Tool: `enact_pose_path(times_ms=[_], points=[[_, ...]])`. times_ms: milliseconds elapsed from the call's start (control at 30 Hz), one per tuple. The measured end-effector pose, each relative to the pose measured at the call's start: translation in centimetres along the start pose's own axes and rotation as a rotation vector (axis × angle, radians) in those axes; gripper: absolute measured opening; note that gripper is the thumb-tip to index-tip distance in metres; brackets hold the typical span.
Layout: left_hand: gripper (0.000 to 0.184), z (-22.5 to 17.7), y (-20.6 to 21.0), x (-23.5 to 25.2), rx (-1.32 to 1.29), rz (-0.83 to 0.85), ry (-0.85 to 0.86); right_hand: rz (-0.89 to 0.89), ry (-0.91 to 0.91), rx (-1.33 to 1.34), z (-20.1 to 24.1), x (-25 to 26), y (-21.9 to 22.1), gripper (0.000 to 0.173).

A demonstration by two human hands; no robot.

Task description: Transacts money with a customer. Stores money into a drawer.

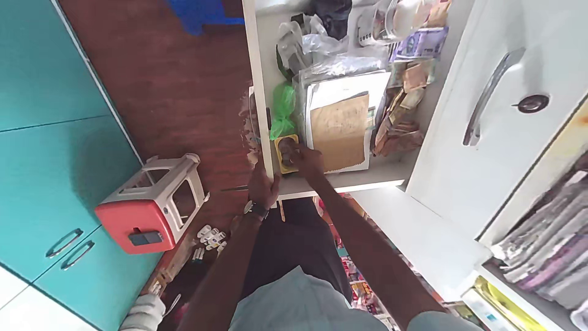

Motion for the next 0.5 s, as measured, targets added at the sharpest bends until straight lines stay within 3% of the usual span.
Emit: enact_pose_path(times_ms=[100,200,267,400,500], points=[[0.075,-0.1,0.0,0.2,-0.015,0.023,-0.008,-0.286,-0.002,0.403,-2.1,-2.0,-0.6,0.019],[0.076,0.0,0.0,0.0,-0.022,0.037,-0.012,-0.241,0.085,0.674,-3.3,-3.2,-0.1,0.013],[0.078,0.2,0.2,0.0,-0.036,0.043,-0.030,-0.114,0.065,0.458,-2.8,-2.7,0.7,0.020],[0.078,0.1,0.0,0.0,-0.007,0.014,0.000,0.163,0.025,-0.324,0.7,-0.8,2.4,0.034],[0.077,0.0,-0.1,0.0,-0.005,0.019,0.009,0.141,-0.005,-0.423,1.6,-0.2,3.2,0.030]])
Point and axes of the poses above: each hand's wrist, its own x-axis towards the middle knuckle, its own y-axis out of the palm, z = x × y, the point moved 4 cm from there along x, towards the middle knuckle, and after that the axes turned 5 degrees about -x, right-handed, at the moved point
